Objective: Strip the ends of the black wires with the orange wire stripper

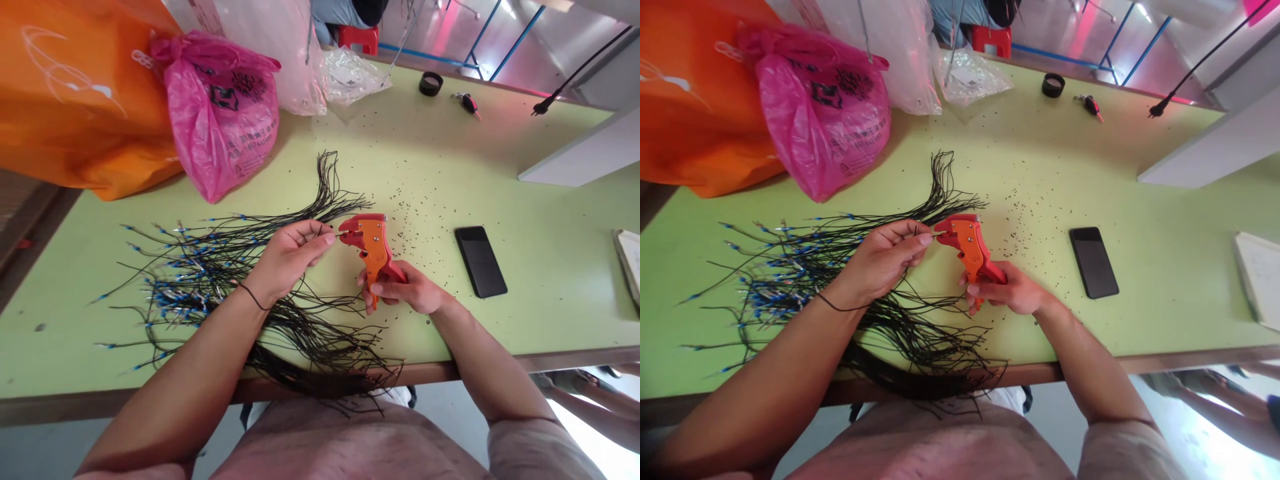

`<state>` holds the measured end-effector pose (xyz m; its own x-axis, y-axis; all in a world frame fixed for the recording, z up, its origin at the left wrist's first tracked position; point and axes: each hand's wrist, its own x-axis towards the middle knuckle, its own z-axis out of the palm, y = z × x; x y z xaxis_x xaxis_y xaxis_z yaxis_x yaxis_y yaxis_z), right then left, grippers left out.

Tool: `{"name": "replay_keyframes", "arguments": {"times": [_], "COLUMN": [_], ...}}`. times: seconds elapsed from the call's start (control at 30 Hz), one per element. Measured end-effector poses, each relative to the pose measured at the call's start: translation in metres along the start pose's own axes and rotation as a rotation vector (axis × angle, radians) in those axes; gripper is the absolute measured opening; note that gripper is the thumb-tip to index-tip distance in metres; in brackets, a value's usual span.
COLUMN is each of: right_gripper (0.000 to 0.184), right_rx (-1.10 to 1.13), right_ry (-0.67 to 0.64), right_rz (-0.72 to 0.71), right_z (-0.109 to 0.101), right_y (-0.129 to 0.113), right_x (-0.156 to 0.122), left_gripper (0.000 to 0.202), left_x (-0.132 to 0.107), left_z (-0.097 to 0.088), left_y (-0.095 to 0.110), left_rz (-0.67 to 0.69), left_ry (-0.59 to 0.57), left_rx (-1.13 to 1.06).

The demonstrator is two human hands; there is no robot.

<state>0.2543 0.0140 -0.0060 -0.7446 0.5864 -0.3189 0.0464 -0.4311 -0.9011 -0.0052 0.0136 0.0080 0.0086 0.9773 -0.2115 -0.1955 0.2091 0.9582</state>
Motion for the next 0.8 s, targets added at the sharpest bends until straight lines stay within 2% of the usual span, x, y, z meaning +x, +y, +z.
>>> {"name": "replay_keyframes", "arguments": {"times": [0.5, 0.8], "right_gripper": [0.043, 0.041], "right_rx": [0.026, 0.020], "right_ry": [-0.012, 0.043], "right_rz": [-0.013, -0.044], "right_z": [0.009, 0.015], "right_y": [0.000, 0.004], "right_x": [0.003, 0.006], "left_gripper": [0.041, 0.042], "left_x": [-0.001, -0.003], "left_z": [0.002, 0.003], "left_y": [0.001, 0.003], "left_rz": [-0.037, -0.028], "left_ry": [-0.088, -0.048], "left_rx": [-0.130, -0.138]}}
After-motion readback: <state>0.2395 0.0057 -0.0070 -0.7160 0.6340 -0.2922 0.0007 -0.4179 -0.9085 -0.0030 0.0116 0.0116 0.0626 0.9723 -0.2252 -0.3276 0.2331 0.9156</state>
